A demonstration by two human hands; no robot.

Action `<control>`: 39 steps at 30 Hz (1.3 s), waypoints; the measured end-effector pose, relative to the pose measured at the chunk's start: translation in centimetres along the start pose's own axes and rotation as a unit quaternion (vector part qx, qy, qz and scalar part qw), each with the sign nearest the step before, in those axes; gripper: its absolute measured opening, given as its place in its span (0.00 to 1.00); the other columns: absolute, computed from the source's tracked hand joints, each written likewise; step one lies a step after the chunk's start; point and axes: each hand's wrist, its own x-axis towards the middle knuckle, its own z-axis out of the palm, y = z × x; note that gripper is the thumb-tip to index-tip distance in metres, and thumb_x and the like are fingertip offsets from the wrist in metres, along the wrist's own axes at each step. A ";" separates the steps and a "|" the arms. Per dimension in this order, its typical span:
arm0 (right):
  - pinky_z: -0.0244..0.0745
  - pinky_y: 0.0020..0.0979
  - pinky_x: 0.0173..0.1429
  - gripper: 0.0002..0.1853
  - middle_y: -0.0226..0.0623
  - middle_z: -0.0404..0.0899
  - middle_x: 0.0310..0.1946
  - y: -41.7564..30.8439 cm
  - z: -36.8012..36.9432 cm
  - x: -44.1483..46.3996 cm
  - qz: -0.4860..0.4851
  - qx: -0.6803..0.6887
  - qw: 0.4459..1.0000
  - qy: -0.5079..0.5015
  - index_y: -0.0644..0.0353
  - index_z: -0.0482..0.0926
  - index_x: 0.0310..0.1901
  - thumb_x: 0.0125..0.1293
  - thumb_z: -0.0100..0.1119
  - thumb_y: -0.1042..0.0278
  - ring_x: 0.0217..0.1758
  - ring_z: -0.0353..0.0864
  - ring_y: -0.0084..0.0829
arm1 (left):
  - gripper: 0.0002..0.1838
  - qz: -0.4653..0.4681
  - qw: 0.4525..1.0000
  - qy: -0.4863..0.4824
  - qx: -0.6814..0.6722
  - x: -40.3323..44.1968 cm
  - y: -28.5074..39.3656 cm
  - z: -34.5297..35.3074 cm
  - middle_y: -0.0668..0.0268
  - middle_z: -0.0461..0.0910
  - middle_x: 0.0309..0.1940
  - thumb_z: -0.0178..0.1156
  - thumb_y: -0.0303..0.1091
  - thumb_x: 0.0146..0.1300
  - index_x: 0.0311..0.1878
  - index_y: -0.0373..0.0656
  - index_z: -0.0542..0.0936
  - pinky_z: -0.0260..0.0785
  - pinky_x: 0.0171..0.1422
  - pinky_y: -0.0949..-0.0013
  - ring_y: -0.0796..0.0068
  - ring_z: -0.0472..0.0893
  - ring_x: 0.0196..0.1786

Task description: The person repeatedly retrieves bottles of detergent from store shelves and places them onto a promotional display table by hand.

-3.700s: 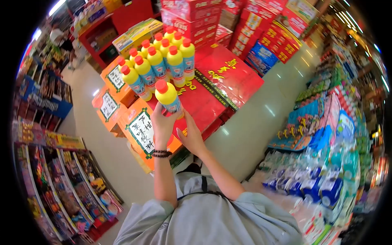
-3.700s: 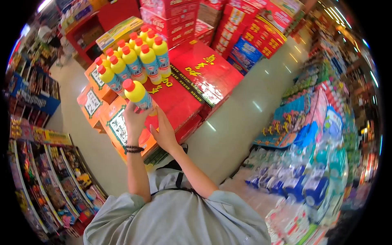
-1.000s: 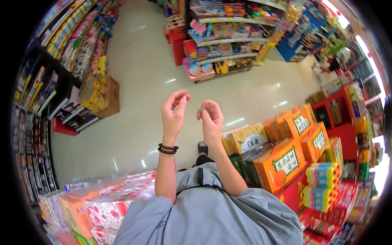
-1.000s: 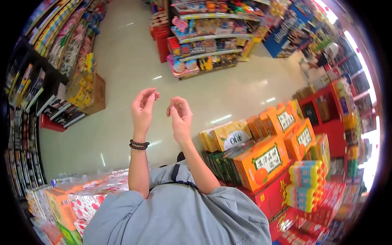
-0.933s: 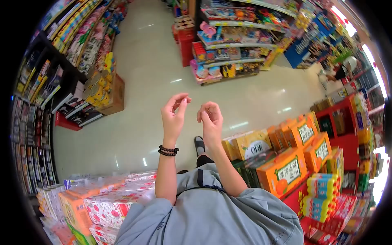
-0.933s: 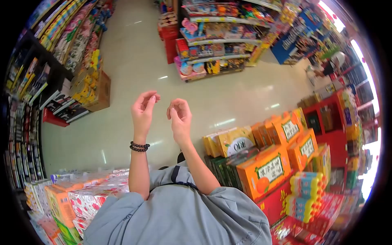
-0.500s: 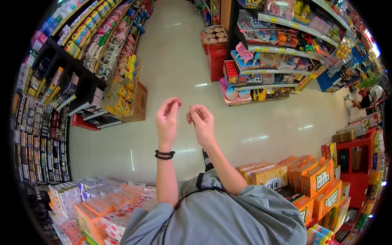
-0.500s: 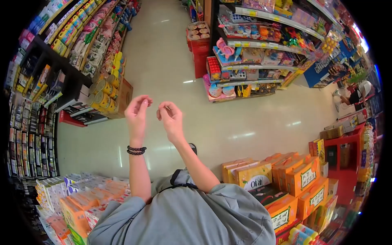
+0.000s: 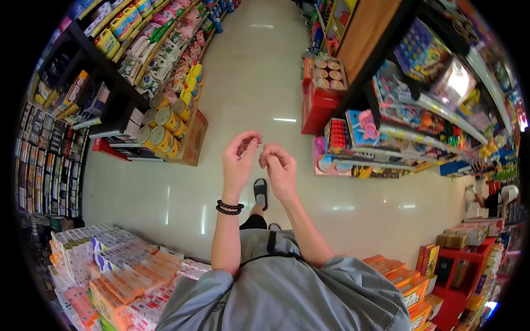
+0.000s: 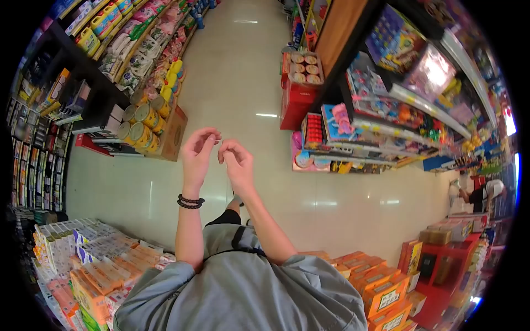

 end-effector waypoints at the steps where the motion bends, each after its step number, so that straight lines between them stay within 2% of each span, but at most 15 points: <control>1: 0.67 0.24 0.39 0.07 0.31 0.75 0.30 0.5 0.2 1.8 0.004 -0.013 1.000 -0.008 0.64 0.76 0.39 0.66 0.47 0.82 0.32 0.71 0.21 | 0.08 0.002 1.000 0.006 -0.006 1.9 -0.7 -0.2 0.64 0.84 0.41 0.57 0.24 0.69 0.48 0.36 0.81 0.74 0.52 0.74 0.78 0.82 0.45; 4: 0.67 0.24 0.40 0.06 0.31 0.75 0.30 1.8 1.1 7.7 0.044 -0.012 0.999 -0.021 0.64 0.76 0.40 0.68 0.48 0.80 0.33 0.72 0.22 | 0.08 0.005 1.000 0.016 -0.021 8.7 -1.7 -0.9 0.64 0.84 0.41 0.58 0.25 0.68 0.48 0.36 0.81 0.74 0.51 0.73 0.77 0.82 0.45; 8: 0.67 0.24 0.40 0.05 0.31 0.75 0.29 2.6 4.1 16.6 0.012 -0.036 0.999 0.001 0.63 0.76 0.40 0.71 0.49 0.78 0.34 0.73 0.22 | 0.09 -0.017 1.000 0.015 -0.014 17.6 -1.9 -2.1 0.64 0.84 0.41 0.56 0.24 0.69 0.49 0.35 0.80 0.74 0.53 0.70 0.75 0.82 0.45; 11: 0.67 0.24 0.40 0.05 0.32 0.75 0.30 3.8 5.1 23.3 -0.003 -0.032 0.999 -0.014 0.63 0.76 0.40 0.72 0.49 0.77 0.35 0.73 0.22 | 0.08 0.036 0.999 0.025 -0.029 24.1 -2.6 -3.6 0.64 0.84 0.40 0.57 0.26 0.69 0.49 0.35 0.80 0.74 0.53 0.72 0.76 0.83 0.45; 13: 0.67 0.24 0.40 0.06 0.31 0.75 0.31 4.5 5.4 26.8 -0.001 -0.023 1.000 -0.017 0.64 0.76 0.39 0.71 0.48 0.78 0.35 0.73 0.22 | 0.09 0.037 0.995 0.068 -0.068 27.7 -2.6 -4.3 0.64 0.84 0.40 0.56 0.25 0.69 0.49 0.35 0.80 0.74 0.53 0.70 0.75 0.82 0.45; 19: 0.63 0.23 0.37 0.10 0.29 0.72 0.37 6.4 6.0 35.1 -0.026 -0.018 0.999 -0.035 0.65 0.77 0.34 0.69 0.43 0.82 0.35 0.70 0.19 | 0.09 0.018 0.992 0.092 -0.081 36.0 -3.9 -6.2 0.62 0.83 0.41 0.56 0.25 0.69 0.49 0.34 0.80 0.75 0.52 0.70 0.74 0.82 0.46; 22: 0.61 0.23 0.36 0.11 0.29 0.72 0.38 8.0 6.0 40.0 -0.051 0.001 0.997 -0.051 0.65 0.76 0.33 0.69 0.43 0.83 0.35 0.70 0.19 | 0.09 0.014 0.993 0.091 -0.077 40.0 -5.9 -6.4 0.63 0.83 0.41 0.56 0.24 0.69 0.49 0.34 0.80 0.75 0.52 0.70 0.74 0.82 0.45; 25: 0.64 0.23 0.37 0.08 0.29 0.73 0.36 8.9 6.1 44.9 -0.025 0.024 0.999 -0.029 0.64 0.77 0.36 0.70 0.47 0.81 0.34 0.71 0.20 | 0.08 0.010 0.994 0.081 -0.072 44.8 -7.9 -6.1 0.63 0.83 0.40 0.55 0.24 0.69 0.48 0.34 0.80 0.75 0.52 0.70 0.74 0.82 0.45; 29: 0.70 0.25 0.40 0.04 0.29 0.76 0.34 9.9 6.4 53.1 -0.024 0.027 0.999 -0.030 0.64 0.78 0.42 0.70 0.53 0.79 0.36 0.74 0.22 | 0.08 -0.002 0.996 0.072 -0.057 52.2 -10.2 -5.3 0.63 0.83 0.40 0.55 0.24 0.69 0.48 0.35 0.80 0.74 0.52 0.70 0.74 0.82 0.44; 37: 0.78 0.31 0.55 0.09 0.34 0.82 0.40 6.3 9.1 71.8 -0.034 0.068 0.994 -0.074 0.64 0.76 0.47 0.67 0.58 0.81 0.46 0.84 0.30 | 0.08 0.044 0.995 0.077 -0.042 69.9 -9.5 -3.8 0.63 0.83 0.39 0.57 0.24 0.69 0.48 0.35 0.80 0.74 0.52 0.71 0.75 0.81 0.44; 39: 0.78 0.31 0.55 0.11 0.34 0.82 0.40 5.9 9.6 75.1 -0.053 0.080 0.991 -0.088 0.63 0.75 0.50 0.67 0.59 0.80 0.46 0.84 0.30 | 0.08 0.050 0.994 0.085 -0.044 72.7 -8.9 -3.5 0.63 0.83 0.39 0.57 0.24 0.69 0.48 0.36 0.80 0.74 0.53 0.71 0.75 0.81 0.45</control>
